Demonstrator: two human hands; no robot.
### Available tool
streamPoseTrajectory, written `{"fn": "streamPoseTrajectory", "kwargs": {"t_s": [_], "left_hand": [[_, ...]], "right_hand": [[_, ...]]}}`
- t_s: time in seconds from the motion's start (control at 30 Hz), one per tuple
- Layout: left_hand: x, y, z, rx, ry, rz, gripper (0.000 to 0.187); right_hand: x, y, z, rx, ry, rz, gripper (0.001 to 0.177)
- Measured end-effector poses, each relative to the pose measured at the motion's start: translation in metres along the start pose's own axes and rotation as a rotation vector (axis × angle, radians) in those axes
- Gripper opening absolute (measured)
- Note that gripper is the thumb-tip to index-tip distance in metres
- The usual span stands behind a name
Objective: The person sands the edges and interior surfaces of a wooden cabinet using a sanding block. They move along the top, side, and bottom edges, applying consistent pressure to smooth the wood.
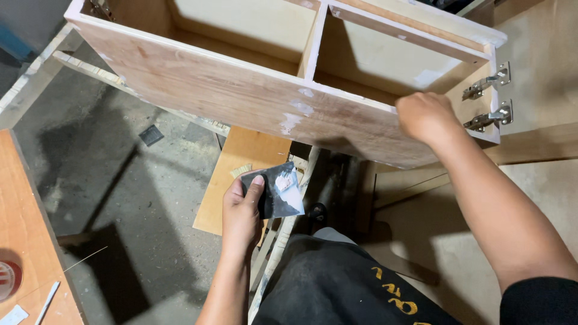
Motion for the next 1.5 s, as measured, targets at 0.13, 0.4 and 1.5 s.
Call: {"fn": "streamPoseTrajectory", "kwargs": {"t_s": [0.13, 0.4, 1.5], "left_hand": [[0.007, 0.006, -0.009, -0.021, -0.005, 0.0, 0.018], [0.002, 0.005, -0.001, -0.009, -0.011, 0.016, 0.018], [0.01, -0.003, 0.01, -0.01, 0.078, -0.004, 0.015]], "right_hand": [[0.001, -0.011, -0.006, -0.069, 0.084, -0.014, 0.033], [0.117, -0.05, -0.097, -0.474, 0.245, -0.261, 0.027], [0.026, -0.034, -0.023, -0.321, 0.2, -0.108, 0.03]]}}
Point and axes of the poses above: each hand's wrist, its own y-axis towards the middle knuckle, its own z-axis out of the palm, x = y × z, the point moved 10 cm from there along y, towards the middle knuckle, and after that the axes turned 1 degree about -x, right-handed, at the moved point
